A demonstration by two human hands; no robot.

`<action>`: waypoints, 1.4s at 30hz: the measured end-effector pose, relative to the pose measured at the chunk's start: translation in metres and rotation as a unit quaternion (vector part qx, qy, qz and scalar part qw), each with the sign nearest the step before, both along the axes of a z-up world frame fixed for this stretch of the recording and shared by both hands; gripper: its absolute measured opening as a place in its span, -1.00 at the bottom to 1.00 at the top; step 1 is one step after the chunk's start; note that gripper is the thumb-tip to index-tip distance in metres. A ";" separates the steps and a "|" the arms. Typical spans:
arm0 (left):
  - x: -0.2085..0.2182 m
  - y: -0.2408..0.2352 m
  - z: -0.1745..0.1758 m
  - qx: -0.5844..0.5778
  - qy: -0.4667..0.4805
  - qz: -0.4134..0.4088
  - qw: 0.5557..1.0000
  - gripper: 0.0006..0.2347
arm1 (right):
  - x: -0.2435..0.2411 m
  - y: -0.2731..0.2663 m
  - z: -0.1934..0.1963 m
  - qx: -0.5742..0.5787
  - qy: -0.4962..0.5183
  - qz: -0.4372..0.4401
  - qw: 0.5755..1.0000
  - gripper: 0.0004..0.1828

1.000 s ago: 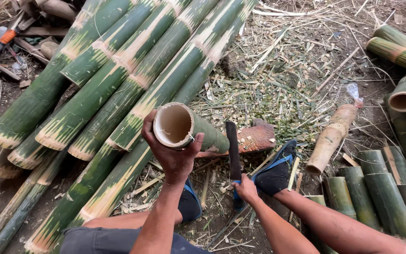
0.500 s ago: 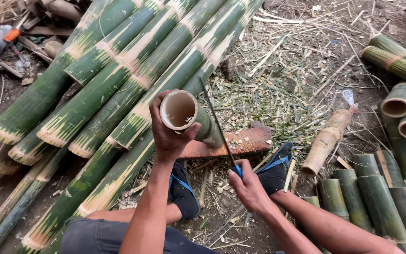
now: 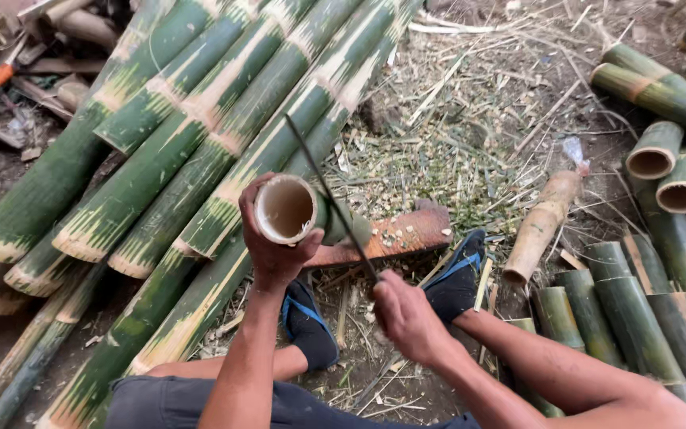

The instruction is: The person sits on the ground and uses a knife to shave and smooth the ends of bamboo poles. They rotate the poles and repeatedly strike the edges to remove material, then place the finished pieces aside.

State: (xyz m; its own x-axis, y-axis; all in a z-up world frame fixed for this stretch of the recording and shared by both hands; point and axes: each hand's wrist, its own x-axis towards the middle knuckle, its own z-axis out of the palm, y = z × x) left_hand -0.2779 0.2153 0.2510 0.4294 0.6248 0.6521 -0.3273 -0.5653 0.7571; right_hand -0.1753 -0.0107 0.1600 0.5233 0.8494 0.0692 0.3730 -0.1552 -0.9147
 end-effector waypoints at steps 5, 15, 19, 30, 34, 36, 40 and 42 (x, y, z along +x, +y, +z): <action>-0.002 0.004 -0.001 0.011 0.040 0.022 0.999 -0.15 | 0.016 0.015 -0.039 -0.152 0.138 -0.103 0.973 -0.43; 0.011 -0.008 -0.010 0.002 -0.034 0.042 0.999 -0.17 | -0.025 0.001 -0.020 -0.001 0.058 -0.018 0.998 -0.47; 0.011 -0.003 -0.005 -0.007 -0.038 0.043 0.998 -0.15 | 0.004 0.028 -0.016 -0.149 0.174 -0.103 0.968 -0.37; 0.014 -0.004 -0.019 -0.009 -0.035 0.112 0.993 -0.13 | -0.032 0.021 -0.022 -0.036 0.067 -0.079 0.994 -0.45; 0.011 -0.001 -0.017 -0.028 -0.036 0.106 0.993 -0.11 | 0.001 0.038 -0.020 -0.196 0.283 -0.109 0.933 -0.46; 0.019 -0.006 -0.020 -0.005 -0.040 0.134 0.990 -0.11 | -0.001 0.030 -0.023 -0.137 0.222 -0.068 0.963 -0.46; 0.020 -0.008 -0.025 -0.046 -0.074 0.109 0.990 -0.09 | -0.032 0.021 -0.052 0.050 0.015 -0.028 0.998 -0.42; 0.014 -0.004 -0.024 -0.038 -0.049 0.121 0.991 -0.12 | -0.034 0.023 -0.078 0.000 0.092 -0.093 0.991 -0.40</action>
